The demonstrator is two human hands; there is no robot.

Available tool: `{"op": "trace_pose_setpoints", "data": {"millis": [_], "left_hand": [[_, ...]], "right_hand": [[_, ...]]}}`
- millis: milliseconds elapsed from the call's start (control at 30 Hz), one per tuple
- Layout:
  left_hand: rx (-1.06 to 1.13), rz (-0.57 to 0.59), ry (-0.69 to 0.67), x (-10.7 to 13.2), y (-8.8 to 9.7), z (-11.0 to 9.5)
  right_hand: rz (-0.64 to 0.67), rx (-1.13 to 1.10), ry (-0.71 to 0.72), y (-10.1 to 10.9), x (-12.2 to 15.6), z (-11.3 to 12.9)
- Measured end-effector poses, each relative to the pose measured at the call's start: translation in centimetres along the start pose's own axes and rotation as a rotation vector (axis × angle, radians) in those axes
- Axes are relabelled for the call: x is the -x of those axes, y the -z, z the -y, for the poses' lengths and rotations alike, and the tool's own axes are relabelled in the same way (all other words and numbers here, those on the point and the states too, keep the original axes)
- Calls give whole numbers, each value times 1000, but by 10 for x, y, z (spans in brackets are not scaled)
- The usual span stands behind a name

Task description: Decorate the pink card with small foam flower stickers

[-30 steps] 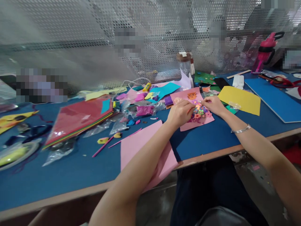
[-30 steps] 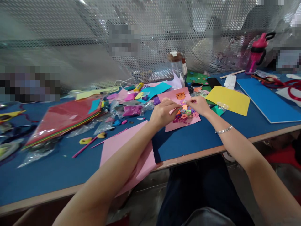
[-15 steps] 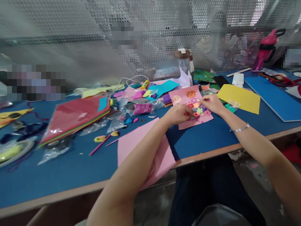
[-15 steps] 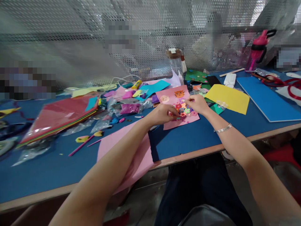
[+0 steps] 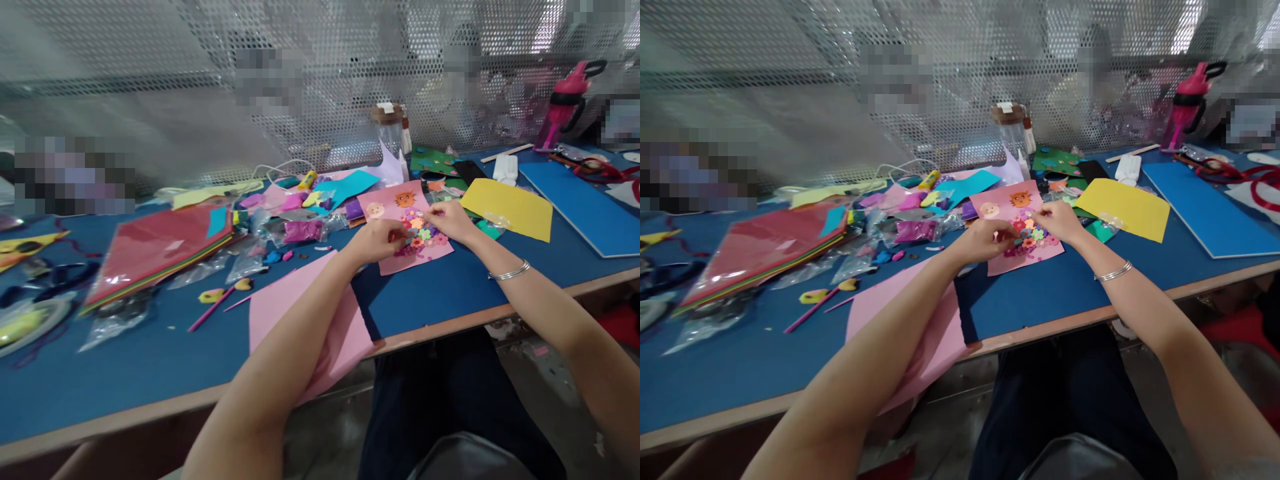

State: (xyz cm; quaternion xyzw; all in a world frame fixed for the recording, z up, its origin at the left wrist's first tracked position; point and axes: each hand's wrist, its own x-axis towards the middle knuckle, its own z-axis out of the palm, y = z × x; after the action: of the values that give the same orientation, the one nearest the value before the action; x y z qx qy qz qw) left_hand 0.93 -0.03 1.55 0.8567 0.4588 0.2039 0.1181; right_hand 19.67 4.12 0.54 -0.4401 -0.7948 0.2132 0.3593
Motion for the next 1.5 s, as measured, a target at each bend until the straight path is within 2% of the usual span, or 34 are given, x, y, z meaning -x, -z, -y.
{"op": "trace_pose_setpoints", "data": {"millis": [200,467,733,1100,1333,1500], "left_hand": [[-79,-6,16,0,-1,3],[-99,80,9,0,-3,2],[-21,62,-11,-2,-3,8],[-247,143,60,-2,-10,6],[-314,172,103,-2,-9,-1],[-294,232,135,-1,-6,-4]], "right_hand": [[0,36,1,0,0,1],[13,58,-23,-1,0,2],[37,59,-11,-1,0,1],[36,68,-32,2,2,5],[43,109,-19,1,1,4],[51,101,-21,1,1,3]]}}
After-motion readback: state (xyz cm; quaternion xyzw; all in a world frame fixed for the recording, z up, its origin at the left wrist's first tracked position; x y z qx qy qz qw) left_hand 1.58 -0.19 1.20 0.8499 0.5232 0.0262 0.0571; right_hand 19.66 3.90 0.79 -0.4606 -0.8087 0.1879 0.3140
